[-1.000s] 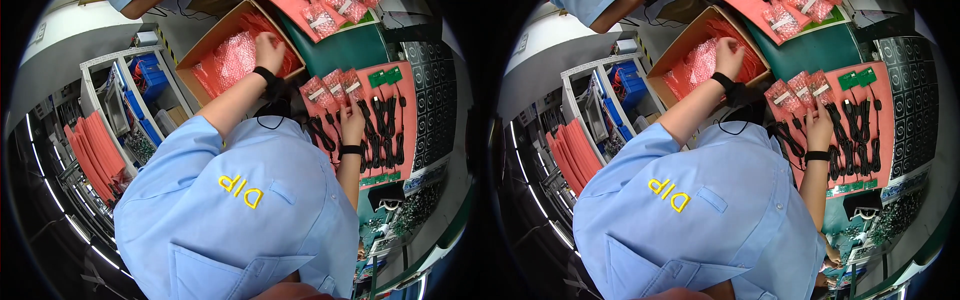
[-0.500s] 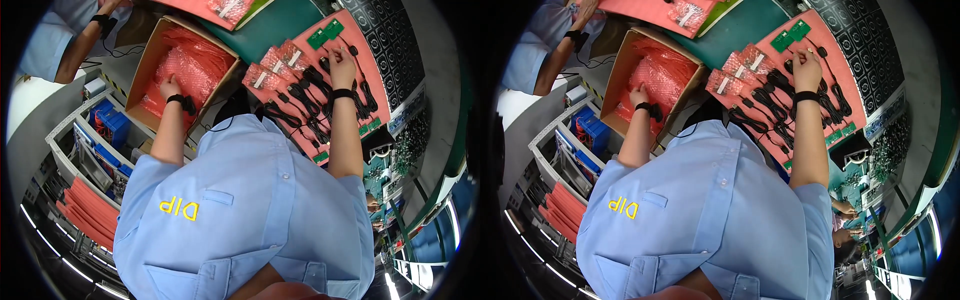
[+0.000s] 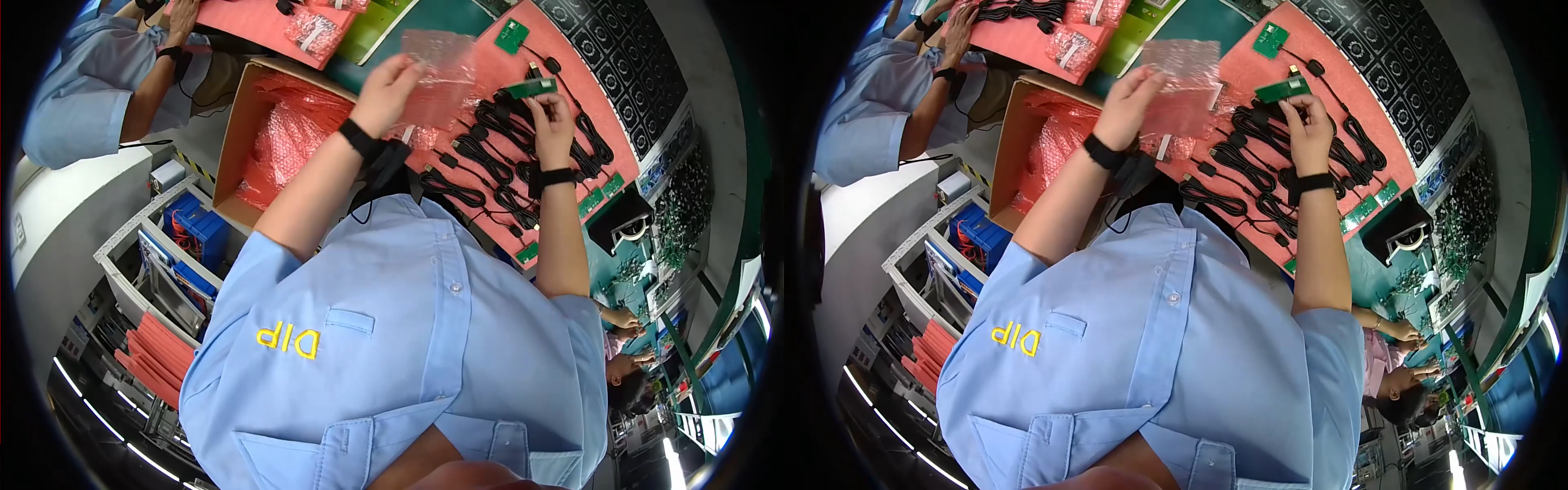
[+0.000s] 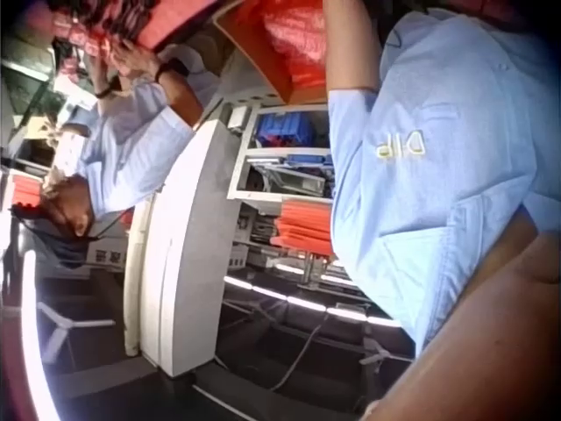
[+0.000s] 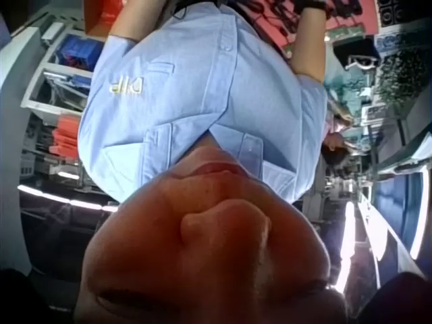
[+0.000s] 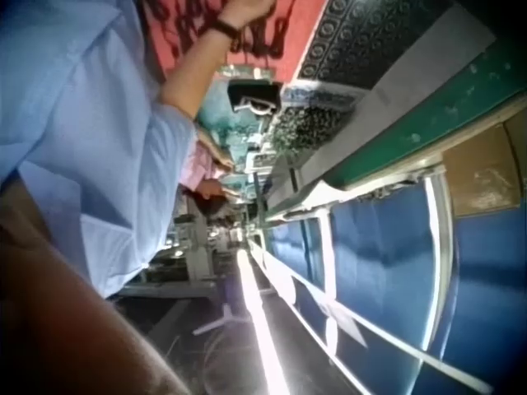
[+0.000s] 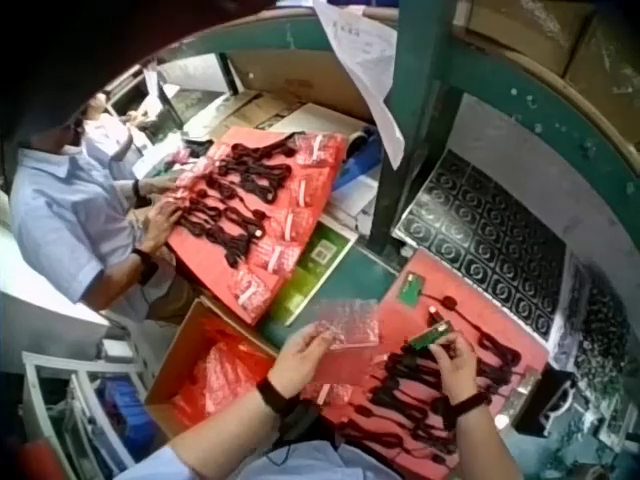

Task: The person picks up a circuit board and a small bag of screws, places them into a bubble wrap sleeve, and seals it with tape. They then place the wrapped package onto a pink foam mat and repeat the process.

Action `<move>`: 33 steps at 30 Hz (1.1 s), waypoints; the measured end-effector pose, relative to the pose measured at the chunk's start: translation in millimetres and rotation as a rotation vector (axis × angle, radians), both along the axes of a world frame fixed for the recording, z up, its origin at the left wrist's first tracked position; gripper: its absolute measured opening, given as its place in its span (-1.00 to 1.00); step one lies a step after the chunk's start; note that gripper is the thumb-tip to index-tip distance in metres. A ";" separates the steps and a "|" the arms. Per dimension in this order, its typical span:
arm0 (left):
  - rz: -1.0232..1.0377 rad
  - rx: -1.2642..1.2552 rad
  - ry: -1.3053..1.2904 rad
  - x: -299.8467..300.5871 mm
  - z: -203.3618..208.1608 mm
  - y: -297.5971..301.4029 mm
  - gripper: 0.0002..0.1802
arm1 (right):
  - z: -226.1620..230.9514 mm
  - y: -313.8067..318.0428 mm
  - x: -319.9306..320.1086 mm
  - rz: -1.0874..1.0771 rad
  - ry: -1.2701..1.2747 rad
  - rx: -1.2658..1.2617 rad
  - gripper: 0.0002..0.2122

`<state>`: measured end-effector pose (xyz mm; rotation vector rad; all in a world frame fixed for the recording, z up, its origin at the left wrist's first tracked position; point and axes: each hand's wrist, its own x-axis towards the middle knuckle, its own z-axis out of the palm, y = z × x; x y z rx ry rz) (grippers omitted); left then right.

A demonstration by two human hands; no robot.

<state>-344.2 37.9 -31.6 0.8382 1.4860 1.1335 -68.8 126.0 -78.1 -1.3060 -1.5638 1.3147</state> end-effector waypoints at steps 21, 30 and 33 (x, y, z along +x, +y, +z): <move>-0.288 -0.205 -0.349 80.4 -23.1 63.9 -0.62 | 23.0 20.0 14.2 0.416 -0.209 -0.098 -0.88; -0.212 -0.245 -0.503 93.1 -37.9 70.1 -0.65 | 8.4 29.3 11.5 0.348 -0.143 -0.190 -0.88; -0.120 -0.353 -0.630 92.7 -38.3 75.2 -0.67 | 24.7 20.8 13.9 0.013 -0.456 0.734 -0.88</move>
